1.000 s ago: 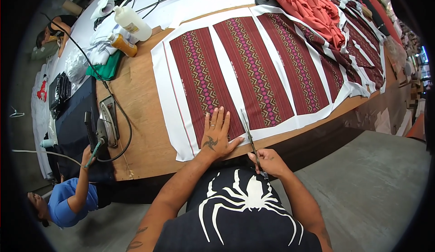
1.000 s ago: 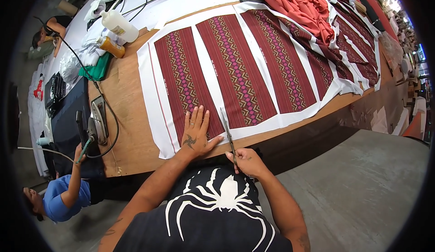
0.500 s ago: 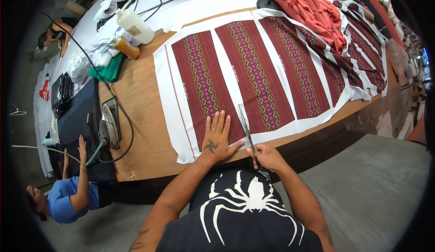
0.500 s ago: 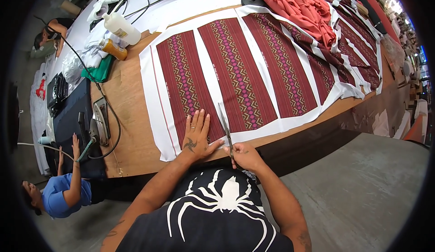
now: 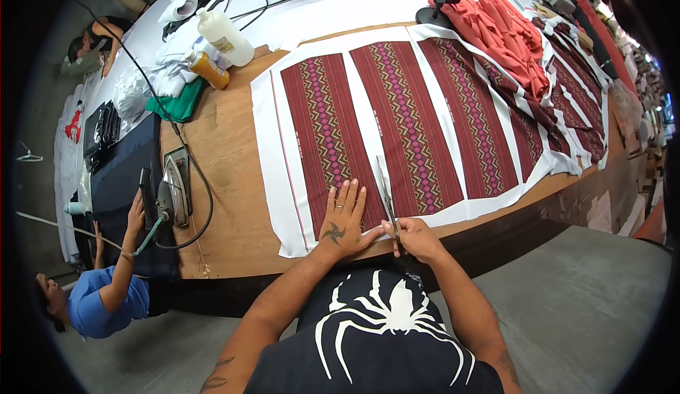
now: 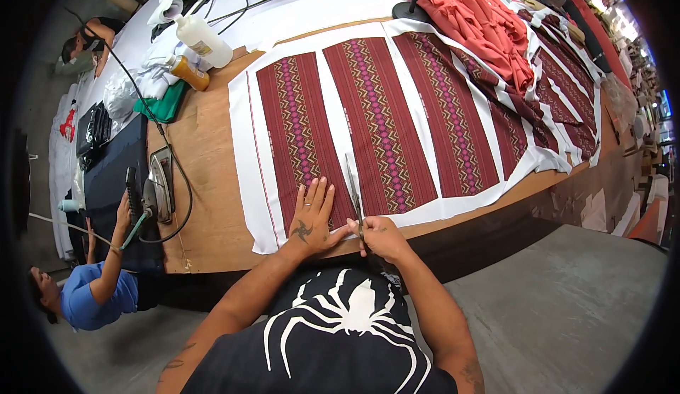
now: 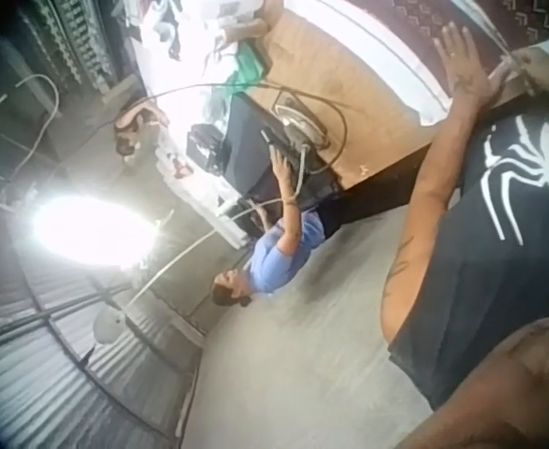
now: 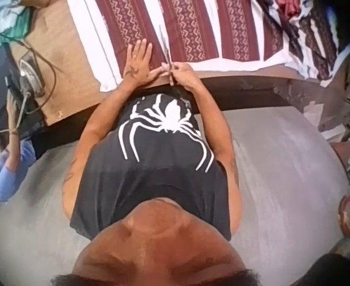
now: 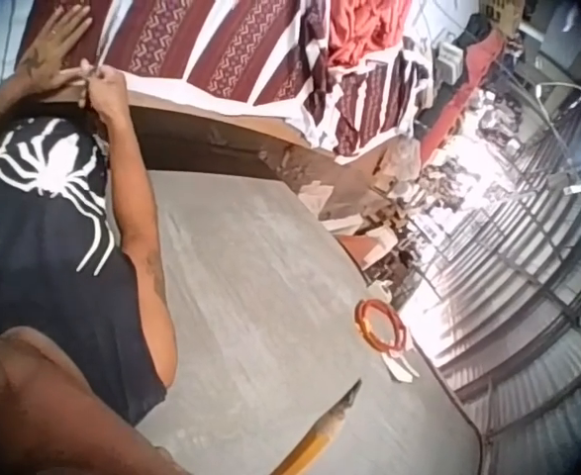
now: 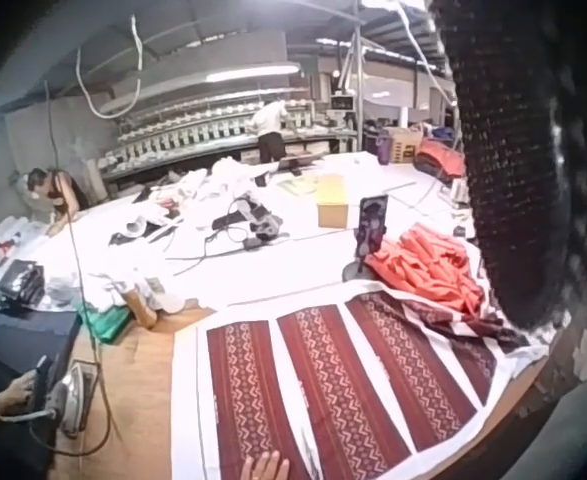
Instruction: Cutting patterned fabric along lines using scissors on a large work table in a garment production area.
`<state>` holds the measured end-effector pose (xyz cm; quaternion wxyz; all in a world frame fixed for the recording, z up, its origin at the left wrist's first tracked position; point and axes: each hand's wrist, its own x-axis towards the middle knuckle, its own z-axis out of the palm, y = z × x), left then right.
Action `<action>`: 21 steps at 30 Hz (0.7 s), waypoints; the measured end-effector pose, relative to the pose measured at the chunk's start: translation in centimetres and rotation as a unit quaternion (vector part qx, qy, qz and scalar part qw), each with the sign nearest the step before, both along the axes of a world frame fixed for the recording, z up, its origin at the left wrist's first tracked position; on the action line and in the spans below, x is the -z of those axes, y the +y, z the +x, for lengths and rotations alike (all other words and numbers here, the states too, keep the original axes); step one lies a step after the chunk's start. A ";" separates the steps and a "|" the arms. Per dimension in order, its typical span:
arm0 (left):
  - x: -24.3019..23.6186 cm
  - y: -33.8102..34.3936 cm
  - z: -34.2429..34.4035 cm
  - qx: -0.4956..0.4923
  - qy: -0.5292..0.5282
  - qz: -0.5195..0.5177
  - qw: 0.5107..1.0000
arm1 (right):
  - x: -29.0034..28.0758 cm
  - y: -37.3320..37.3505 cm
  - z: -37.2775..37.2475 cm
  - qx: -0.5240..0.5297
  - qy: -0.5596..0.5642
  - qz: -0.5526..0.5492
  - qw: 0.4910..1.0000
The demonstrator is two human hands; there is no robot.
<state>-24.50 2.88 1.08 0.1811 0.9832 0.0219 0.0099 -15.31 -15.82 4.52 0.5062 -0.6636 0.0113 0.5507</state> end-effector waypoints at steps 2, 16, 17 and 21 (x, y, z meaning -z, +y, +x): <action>-0.1 0.0 0.0 0.006 0.009 0.000 1.000 | 0.3 -0.1 -0.1 -0.003 0.001 0.001 1.000; -0.5 0.1 -0.2 0.002 -0.002 -0.009 1.000 | 0.3 2.5 2.4 0.038 0.043 0.051 0.997; -0.4 0.1 -0.3 0.002 0.000 -0.012 1.000 | 0.4 2.8 2.7 0.038 0.037 0.054 0.997; -0.2 0.2 -0.4 -0.002 -0.002 -0.017 1.000 | 0.3 3.4 3.0 0.040 0.059 0.042 0.997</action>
